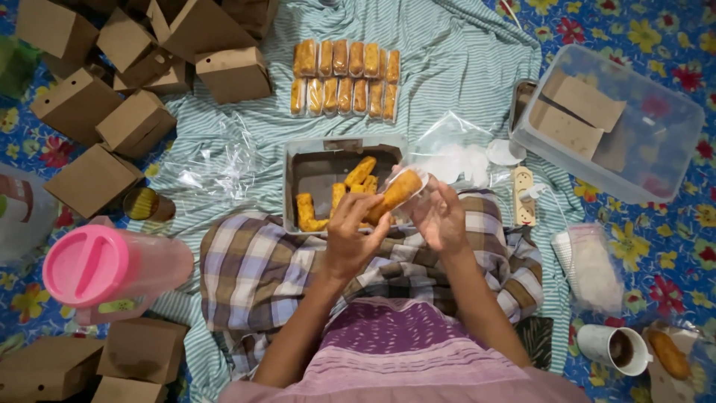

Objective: Manually wrapping individual rectangular food items into small plastic sleeves.

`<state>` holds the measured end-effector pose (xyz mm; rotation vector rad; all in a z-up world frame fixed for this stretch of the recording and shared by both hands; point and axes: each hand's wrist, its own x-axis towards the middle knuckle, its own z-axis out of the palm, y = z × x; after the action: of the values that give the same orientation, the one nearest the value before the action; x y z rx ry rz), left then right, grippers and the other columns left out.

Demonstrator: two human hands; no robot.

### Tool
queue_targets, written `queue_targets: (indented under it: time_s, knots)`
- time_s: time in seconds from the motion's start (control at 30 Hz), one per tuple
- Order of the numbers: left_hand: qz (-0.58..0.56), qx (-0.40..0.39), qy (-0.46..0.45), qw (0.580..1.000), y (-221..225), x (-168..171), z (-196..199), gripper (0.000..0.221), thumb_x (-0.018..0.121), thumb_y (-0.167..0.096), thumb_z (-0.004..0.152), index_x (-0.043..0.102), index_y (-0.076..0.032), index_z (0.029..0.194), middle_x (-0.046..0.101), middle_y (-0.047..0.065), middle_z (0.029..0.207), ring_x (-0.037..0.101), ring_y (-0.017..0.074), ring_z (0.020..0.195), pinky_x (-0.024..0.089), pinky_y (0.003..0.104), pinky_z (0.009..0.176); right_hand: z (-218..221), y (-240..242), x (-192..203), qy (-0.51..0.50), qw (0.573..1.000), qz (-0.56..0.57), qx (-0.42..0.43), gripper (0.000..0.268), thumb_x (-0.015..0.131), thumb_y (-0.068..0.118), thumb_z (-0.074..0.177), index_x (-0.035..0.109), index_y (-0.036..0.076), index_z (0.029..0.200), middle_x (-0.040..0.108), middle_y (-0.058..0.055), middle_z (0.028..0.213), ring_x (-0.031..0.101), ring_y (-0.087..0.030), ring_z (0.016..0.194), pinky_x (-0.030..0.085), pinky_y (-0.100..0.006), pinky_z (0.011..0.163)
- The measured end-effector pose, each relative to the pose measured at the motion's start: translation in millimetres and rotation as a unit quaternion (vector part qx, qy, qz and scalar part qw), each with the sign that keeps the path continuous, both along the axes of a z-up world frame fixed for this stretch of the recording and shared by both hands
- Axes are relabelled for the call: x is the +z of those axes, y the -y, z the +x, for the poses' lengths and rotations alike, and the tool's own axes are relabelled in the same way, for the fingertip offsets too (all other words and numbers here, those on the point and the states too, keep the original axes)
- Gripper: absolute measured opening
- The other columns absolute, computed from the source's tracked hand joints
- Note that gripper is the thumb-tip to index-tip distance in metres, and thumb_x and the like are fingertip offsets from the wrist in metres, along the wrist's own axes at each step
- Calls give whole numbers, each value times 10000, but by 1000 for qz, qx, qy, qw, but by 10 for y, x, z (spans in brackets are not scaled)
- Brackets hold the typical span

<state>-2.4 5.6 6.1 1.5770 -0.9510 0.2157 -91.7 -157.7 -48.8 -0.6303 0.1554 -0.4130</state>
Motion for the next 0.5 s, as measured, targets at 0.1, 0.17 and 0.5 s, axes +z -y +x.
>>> queue_targets:
  time_s: [0.1,0.17,0.5]
  knots:
    - [6,-1,21,1000,23,-19,-22,297,835,-4,754,758,-37,1039,683,99,907,702,305,833,606,371,705,82,87,-12,-14,1000,11,0,538,469,590,964,673,144,1185,505,-240,1508,555,-416,1335,482,-509,1086]
    - [8,-2,30,1000,35,-35,-16,293,838,-11,758,760,-39,1039,679,93,909,702,299,838,606,370,718,136,71,14,-54,998,9,-7,584,445,599,985,650,119,1246,543,-228,1474,563,-403,1326,471,-506,1099]
    - [3,1,-33,999,65,15,13,304,819,6,769,758,-43,1063,693,98,900,706,301,805,597,339,640,122,29,151,-31,996,-59,57,711,317,557,1046,282,102,1590,367,-237,1597,440,-409,1415,407,-526,1134]
